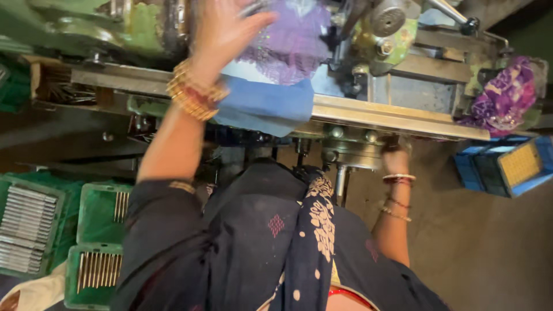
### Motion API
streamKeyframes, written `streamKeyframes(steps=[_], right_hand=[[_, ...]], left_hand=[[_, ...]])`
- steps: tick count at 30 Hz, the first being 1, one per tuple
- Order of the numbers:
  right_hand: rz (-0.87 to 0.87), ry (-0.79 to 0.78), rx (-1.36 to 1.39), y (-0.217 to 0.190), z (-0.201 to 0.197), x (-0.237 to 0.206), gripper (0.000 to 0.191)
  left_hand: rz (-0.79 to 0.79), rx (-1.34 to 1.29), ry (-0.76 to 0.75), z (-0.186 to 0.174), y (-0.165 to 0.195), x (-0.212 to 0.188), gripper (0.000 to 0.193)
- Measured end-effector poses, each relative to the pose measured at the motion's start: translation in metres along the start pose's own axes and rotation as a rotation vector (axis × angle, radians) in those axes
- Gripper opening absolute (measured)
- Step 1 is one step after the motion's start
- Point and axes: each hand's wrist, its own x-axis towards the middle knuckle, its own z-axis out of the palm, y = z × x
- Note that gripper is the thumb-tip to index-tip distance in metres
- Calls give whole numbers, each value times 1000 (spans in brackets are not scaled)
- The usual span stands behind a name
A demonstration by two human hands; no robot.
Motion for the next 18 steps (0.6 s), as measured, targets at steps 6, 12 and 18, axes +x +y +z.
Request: streamKeyframes(steps=[6, 12, 18], right_hand=[[-664, -610, 298, -186, 50, -25, 19], [-1145, -707, 478, -381, 115, -53, 8], [-67, -1354, 930, -511, 177, -43, 16]], left_hand=[[-318, -747, 681, -125, -73, -177, 37], [-553, -217, 825, -90, -101, -295, 41], [-451, 404, 710, -77, -58, -337, 34]])
